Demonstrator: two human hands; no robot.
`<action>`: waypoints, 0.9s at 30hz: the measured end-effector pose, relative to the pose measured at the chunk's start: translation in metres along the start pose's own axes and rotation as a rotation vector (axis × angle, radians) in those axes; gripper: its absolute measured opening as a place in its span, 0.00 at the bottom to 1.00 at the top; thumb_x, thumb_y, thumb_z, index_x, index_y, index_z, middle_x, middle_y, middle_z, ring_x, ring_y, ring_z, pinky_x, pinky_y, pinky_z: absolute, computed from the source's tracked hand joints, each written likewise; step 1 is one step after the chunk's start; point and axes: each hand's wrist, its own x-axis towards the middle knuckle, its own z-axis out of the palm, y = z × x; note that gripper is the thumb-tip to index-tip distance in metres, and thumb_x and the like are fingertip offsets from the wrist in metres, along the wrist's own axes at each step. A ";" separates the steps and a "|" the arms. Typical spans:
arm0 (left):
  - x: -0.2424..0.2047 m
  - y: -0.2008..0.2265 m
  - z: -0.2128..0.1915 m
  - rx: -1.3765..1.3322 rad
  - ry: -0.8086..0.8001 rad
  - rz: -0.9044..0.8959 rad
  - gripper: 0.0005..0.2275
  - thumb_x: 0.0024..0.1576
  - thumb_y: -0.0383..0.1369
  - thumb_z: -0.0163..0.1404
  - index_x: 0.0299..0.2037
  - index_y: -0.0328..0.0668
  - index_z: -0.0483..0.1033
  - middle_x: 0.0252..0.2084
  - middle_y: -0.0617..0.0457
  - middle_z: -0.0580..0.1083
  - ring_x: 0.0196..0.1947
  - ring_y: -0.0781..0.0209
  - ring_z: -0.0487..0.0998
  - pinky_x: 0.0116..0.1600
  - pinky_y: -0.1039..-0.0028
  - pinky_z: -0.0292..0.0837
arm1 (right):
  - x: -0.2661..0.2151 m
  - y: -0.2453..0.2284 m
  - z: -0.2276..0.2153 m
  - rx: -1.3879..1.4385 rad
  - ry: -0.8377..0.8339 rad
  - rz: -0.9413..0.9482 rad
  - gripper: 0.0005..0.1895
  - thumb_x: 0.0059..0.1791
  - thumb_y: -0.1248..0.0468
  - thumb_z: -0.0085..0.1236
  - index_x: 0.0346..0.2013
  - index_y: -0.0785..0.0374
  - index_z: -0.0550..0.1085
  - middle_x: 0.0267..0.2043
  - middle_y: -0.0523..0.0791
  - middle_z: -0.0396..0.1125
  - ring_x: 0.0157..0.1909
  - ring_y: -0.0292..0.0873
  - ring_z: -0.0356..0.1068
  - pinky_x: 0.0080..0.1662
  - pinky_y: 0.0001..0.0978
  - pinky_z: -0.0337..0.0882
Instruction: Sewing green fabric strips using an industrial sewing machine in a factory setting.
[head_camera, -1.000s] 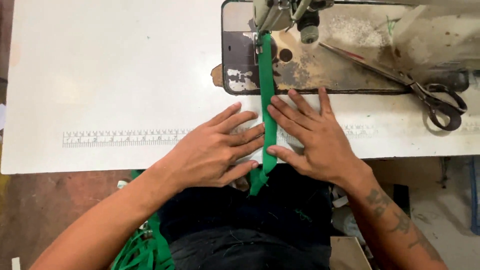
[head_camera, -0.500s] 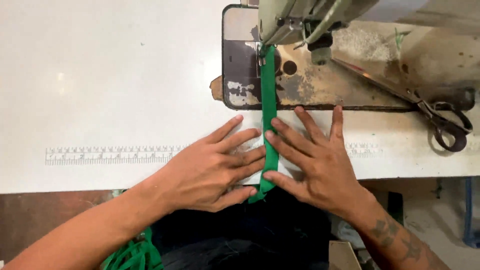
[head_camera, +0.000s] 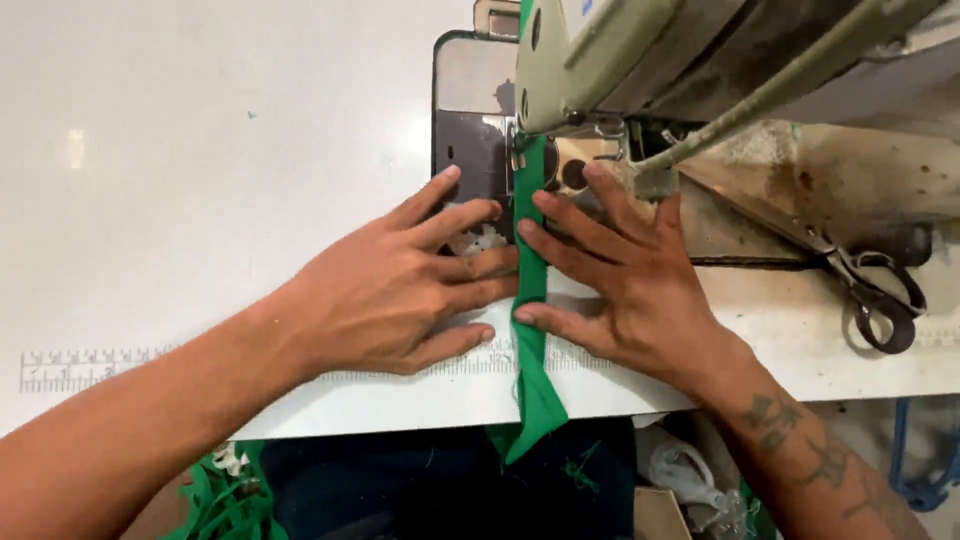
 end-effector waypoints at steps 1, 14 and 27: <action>0.000 -0.003 0.001 0.006 -0.012 -0.010 0.24 0.71 0.52 0.40 0.66 0.50 0.80 0.64 0.51 0.79 0.74 0.36 0.66 0.81 0.37 0.44 | 0.002 0.002 0.001 0.017 0.006 0.011 0.44 0.55 0.34 0.70 0.81 0.42 0.64 0.85 0.37 0.55 0.89 0.52 0.48 0.69 0.65 0.56; 0.012 0.007 0.010 0.087 0.050 -0.124 0.25 0.73 0.50 0.40 0.71 0.43 0.77 0.69 0.44 0.78 0.81 0.36 0.56 0.83 0.41 0.41 | -0.041 -0.134 0.003 0.343 0.240 0.628 0.39 0.51 0.50 0.72 0.72 0.61 0.68 0.35 0.40 0.66 0.42 0.44 0.69 0.60 0.42 0.59; -0.004 0.233 0.066 -1.022 0.860 -1.167 0.14 0.59 0.30 0.65 0.54 0.36 0.86 0.30 0.58 0.81 0.28 0.78 0.74 0.30 0.83 0.75 | -0.076 -0.181 -0.024 0.641 0.297 0.751 0.26 0.55 0.63 0.64 0.68 0.58 0.70 0.14 0.34 0.54 0.17 0.28 0.48 0.23 0.23 0.55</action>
